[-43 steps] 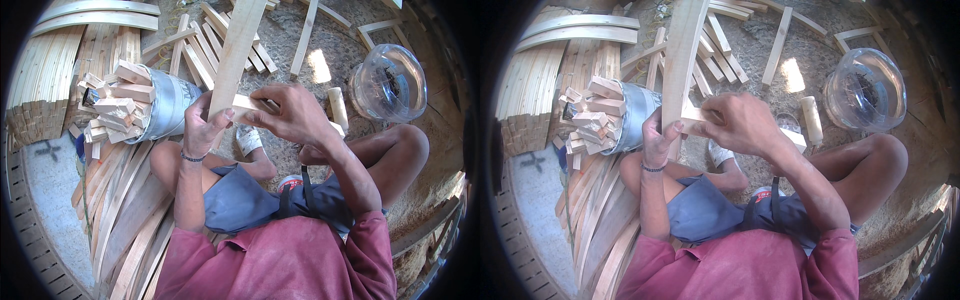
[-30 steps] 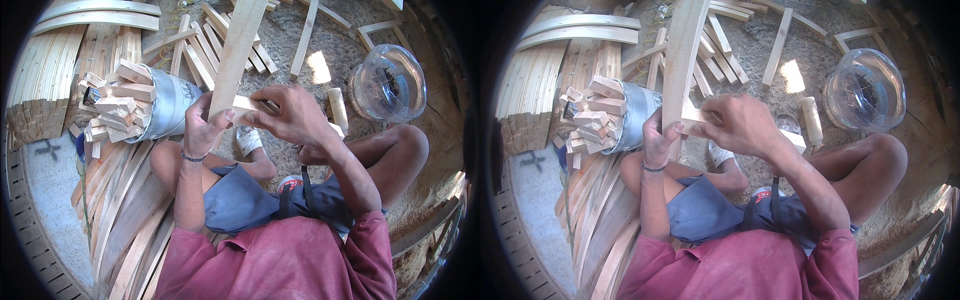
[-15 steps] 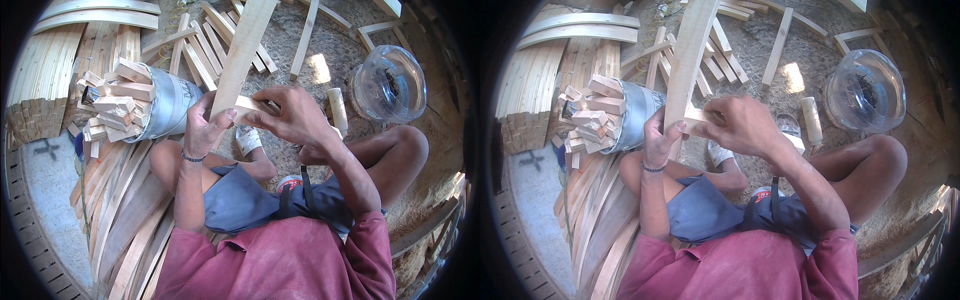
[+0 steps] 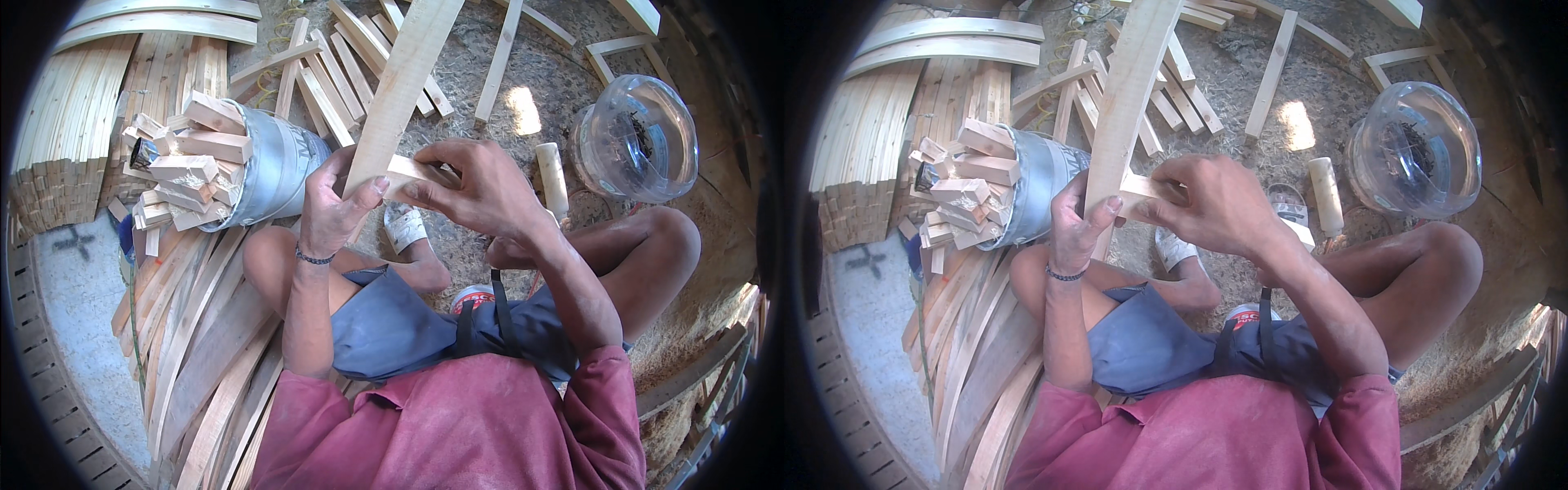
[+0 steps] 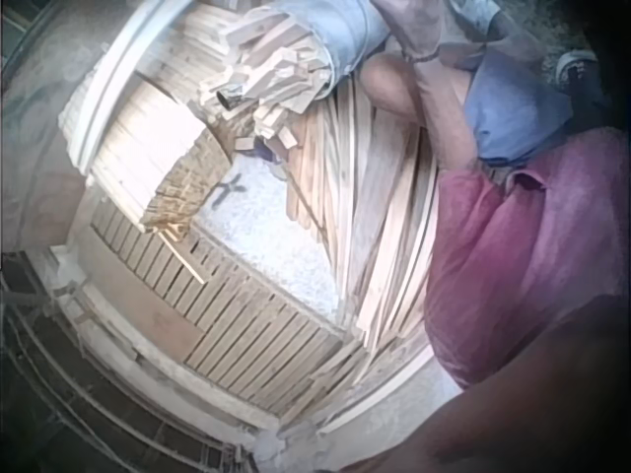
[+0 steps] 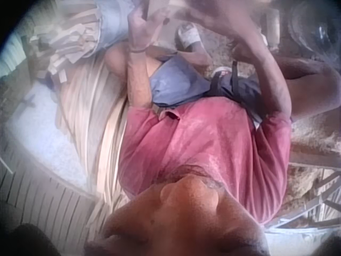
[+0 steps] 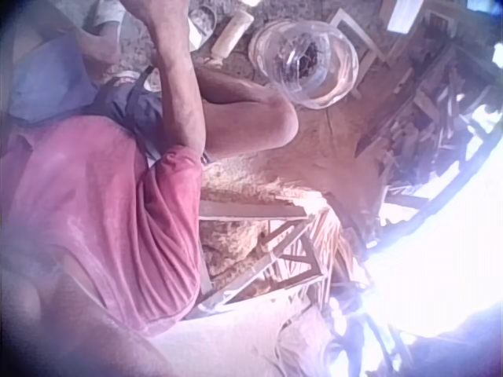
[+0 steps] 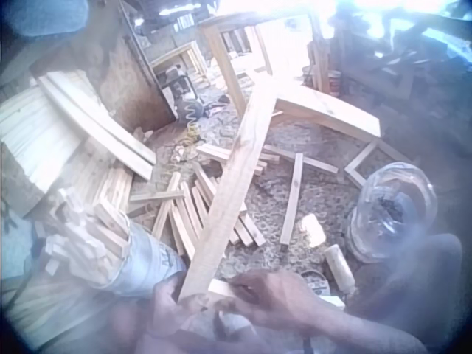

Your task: The person applies glue to wood pieces, aligns them into a rectangular frame, and secures the joints using a hammer and nails.

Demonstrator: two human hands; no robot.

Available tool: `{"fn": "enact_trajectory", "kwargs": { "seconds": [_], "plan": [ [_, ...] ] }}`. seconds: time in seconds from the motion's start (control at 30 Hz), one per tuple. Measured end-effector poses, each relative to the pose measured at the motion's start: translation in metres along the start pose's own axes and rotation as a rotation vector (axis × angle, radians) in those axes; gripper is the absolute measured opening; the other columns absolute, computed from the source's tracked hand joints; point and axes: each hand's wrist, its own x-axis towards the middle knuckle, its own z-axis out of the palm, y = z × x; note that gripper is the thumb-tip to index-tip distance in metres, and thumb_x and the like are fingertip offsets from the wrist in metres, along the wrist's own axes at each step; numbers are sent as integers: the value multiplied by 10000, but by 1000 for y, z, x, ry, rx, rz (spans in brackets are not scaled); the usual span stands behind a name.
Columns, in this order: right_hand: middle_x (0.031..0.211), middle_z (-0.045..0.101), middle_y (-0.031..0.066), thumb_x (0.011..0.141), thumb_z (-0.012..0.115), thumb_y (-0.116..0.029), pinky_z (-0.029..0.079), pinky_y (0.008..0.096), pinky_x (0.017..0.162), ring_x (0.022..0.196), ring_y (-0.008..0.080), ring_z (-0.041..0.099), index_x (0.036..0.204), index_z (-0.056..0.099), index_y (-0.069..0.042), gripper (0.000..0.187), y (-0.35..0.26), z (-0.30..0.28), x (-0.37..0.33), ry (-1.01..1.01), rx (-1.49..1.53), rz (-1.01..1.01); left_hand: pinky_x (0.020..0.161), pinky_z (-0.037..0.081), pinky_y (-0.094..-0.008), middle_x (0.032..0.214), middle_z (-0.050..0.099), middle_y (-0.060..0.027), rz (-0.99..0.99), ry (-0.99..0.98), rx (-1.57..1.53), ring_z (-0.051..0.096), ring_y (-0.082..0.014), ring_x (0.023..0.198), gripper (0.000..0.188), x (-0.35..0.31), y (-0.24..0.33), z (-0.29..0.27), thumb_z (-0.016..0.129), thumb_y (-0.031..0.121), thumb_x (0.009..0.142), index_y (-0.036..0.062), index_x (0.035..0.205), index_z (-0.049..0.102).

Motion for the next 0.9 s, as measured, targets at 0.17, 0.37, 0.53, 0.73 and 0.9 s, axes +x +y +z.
{"fn": "enact_trajectory", "kwargs": {
  "seconds": [0.17, 0.37, 0.53, 0.73, 0.9],
  "plan": [
    [709, 671, 101, 854, 748, -471, 521, 422, 610, 657, 291, 691, 907, 730, -42, 433, 1, 1, 0, 4, 1, 2, 868, 548, -300, 1117, 674, -143, 11, 1, 12, 651, -156, 1011, 527, 1, -2, 0, 773, 224, 888, -97, 1257, 579],
    [697, 668, 108, 858, 745, -464, 522, 425, 609, 651, 295, 690, 896, 729, -41, 425, 2, 0, -1, -13, -16, 7, 890, 541, -302, 1135, 674, -142, 12, 5, 7, 647, -156, 1026, 514, 0, -1, 3, 764, 204, 894, -98, 1264, 576],
    [672, 653, 130, 862, 741, -468, 512, 431, 604, 642, 304, 683, 863, 716, -38, 430, 2, -1, -1, -60, -32, 44, 902, 535, -302, 1150, 674, -141, 14, 6, 25, 642, -151, 1043, 525, 0, 1, 5, 761, 201, 896, -101, 1281, 569],
    [685, 658, 152, 849, 749, -487, 512, 438, 611, 649, 318, 683, 871, 711, -23, 466, 4, 2, -4, -44, 14, 49, 907, 532, -300, 1155, 674, -142, -10, -7, 30, 639, -150, 1048, 541, -1, 0, 4, 762, 203, 896, -103, 1294, 562],
    [700, 668, 150, 842, 753, -498, 520, 440, 624, 661, 321, 690, 909, 723, -24, 480, 2, 3, -2, -39, 11, 50, 896, 534, -297, 1140, 678, -139, -2, -4, 3, 642, -149, 1035, 546, -1, -1, 2, 763, 208, 891, -106, 1290, 562]
  ]
}}
